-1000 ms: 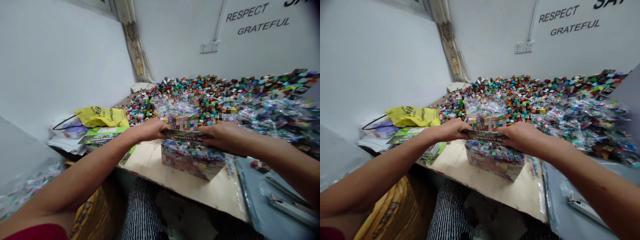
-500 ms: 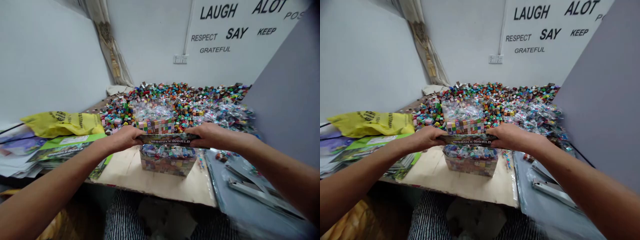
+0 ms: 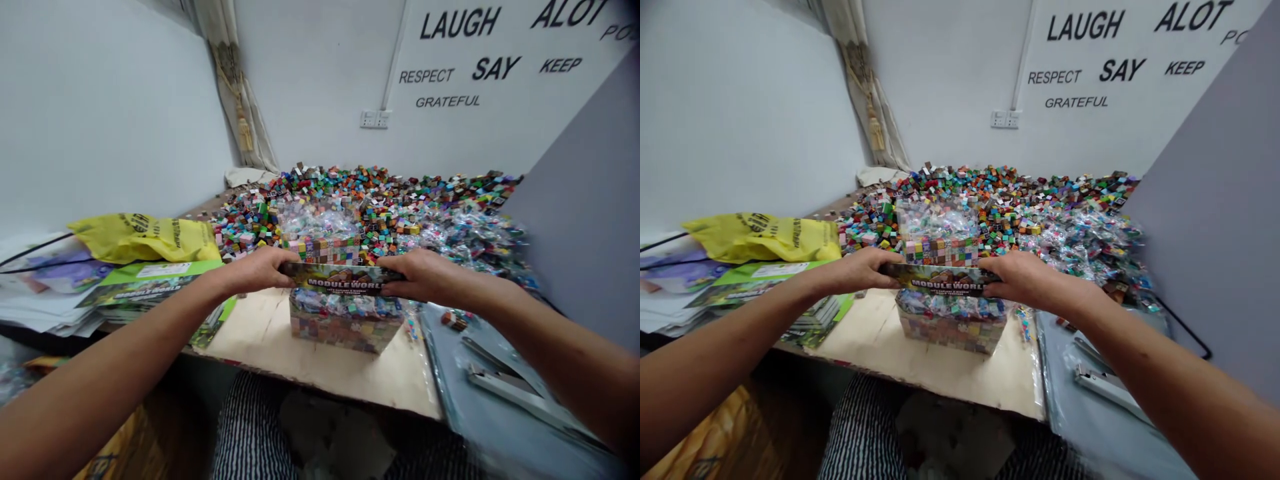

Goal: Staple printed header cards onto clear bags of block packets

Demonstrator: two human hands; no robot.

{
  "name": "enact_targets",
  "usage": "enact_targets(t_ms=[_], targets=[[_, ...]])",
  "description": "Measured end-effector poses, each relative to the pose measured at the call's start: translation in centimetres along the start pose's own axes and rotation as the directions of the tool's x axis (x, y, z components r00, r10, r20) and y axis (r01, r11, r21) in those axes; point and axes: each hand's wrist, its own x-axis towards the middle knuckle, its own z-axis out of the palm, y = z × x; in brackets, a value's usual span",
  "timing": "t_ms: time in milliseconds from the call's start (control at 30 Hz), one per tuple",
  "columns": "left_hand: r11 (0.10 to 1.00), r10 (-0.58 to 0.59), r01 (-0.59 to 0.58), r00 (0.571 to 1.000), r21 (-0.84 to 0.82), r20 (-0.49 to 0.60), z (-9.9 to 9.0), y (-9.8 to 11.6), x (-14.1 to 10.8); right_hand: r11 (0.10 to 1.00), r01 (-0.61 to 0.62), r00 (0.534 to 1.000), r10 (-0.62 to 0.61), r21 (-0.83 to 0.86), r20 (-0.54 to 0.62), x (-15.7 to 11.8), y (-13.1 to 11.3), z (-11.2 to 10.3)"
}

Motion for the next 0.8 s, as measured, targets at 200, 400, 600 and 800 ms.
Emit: enact_targets(t_ms=[200, 400, 600, 800], targets=[[0.895, 0.040, -0.005, 0.997, 0.445, -0.069, 0.8, 4.8, 1.1, 0.985, -0.020, 0.994, 0.000, -0.174, -0.114, 0.2, -0.3, 0.8], [0.865, 0.234, -0.190, 0.972, 0.464, -0.039, 3.9, 8.2, 4.6, 0.975, -0.038, 0.987, 0.003, -0.218, -0.158, -0.4, 0.5, 1.4], [0.846, 0.246, -0.215, 0.969, 0.487, 0.001, 3.2, 7.1, 4.7, 1.000, 0.005, 0.997, -0.006, -0.011, -0.082, -1.5, 2.1, 1.7], [0.849, 0.234, -0.227, 0.971, 0.478, 0.046, 2.2, 6.3, 4.3, 1.000, 0.003, 0.996, -0.003, -0.001, -0.088, -1.2, 2.0, 1.8]])
